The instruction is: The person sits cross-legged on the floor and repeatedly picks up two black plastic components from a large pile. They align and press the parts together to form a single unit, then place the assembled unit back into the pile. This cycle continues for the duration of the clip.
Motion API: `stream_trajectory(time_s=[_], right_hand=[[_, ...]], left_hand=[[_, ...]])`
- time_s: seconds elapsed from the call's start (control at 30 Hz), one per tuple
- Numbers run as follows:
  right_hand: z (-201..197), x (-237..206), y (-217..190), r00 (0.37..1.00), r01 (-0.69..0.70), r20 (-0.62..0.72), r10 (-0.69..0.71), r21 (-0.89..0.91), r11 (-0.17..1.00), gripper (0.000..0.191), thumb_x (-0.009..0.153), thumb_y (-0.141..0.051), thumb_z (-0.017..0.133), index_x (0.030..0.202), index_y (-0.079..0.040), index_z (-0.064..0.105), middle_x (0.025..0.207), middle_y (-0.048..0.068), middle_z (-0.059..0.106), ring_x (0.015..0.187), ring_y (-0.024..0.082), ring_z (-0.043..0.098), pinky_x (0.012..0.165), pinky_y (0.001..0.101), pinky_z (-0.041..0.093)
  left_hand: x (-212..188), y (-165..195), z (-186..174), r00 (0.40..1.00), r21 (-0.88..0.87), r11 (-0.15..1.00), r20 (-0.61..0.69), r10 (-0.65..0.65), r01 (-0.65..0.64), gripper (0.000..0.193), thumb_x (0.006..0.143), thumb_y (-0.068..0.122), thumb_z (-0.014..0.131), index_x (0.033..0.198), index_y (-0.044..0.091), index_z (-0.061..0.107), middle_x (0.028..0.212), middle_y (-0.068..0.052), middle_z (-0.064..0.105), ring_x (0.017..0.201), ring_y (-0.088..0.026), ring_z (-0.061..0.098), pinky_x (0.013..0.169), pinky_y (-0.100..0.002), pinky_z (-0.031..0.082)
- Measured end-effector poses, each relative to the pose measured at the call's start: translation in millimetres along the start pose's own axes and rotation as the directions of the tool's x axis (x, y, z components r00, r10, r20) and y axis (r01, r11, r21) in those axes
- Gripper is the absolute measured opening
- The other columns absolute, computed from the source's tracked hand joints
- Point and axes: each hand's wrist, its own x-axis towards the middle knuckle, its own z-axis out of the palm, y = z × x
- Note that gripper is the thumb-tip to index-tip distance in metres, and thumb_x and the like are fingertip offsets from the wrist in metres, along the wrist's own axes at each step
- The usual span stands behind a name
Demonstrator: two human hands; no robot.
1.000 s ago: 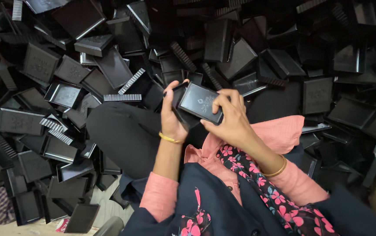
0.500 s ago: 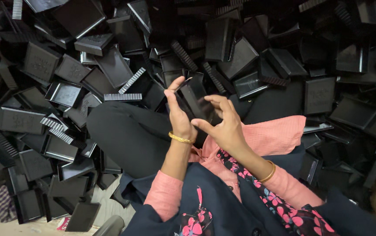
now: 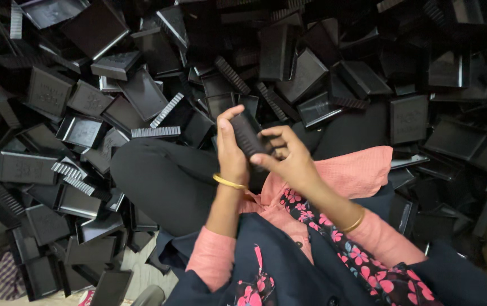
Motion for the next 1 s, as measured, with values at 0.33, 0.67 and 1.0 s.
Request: stream_trajectory(time_s=[0.33,0.67,1.0], right_hand=[[-33.0,-3.8,4.3,0.880,-0.435,0.357,0.314,0.340,0.834,0.047,0.095,-0.036,0.073,0.127,-0.002,0.069,0.106,0.005,0.073,0.092,0.008,0.068,0.084,0.0259,0.057],[-17.6,-31.7,-22.4,0.953,0.264,0.002,-0.304,-0.502,0.824,0.037,0.074,-0.022,0.090,0.094,-0.003,0.065,0.083,0.007,0.068,0.074,0.020,0.068,0.070,0.0364,0.051],[-96.3,78.9,-133.2,0.923,0.379,-0.025,-0.383,0.219,0.899,0.030,0.102,-0.025,0.073,0.122,-0.006,0.063,0.108,0.001,0.071,0.101,0.013,0.069,0.094,0.0278,0.057]], left_hand=[[14.8,9.5,-23.1,0.966,0.537,0.804,0.119,0.228,-0.256,0.062,0.114,0.036,0.028,0.078,0.002,0.067,0.071,-0.007,0.065,0.064,-0.018,0.060,0.065,-0.032,0.047],[3.2,-7.5,-38.2,0.969,0.398,0.893,-0.033,0.245,-0.212,0.070,0.114,0.042,0.020,0.065,0.003,0.050,0.061,-0.006,0.050,0.059,-0.017,0.045,0.061,-0.034,0.035],[43.0,-4.2,-54.5,0.837,0.846,0.078,0.533,-0.123,-0.528,0.094,0.057,0.044,0.088,0.142,0.020,0.055,0.135,-0.020,0.055,0.123,-0.045,0.053,0.104,-0.072,0.029]])
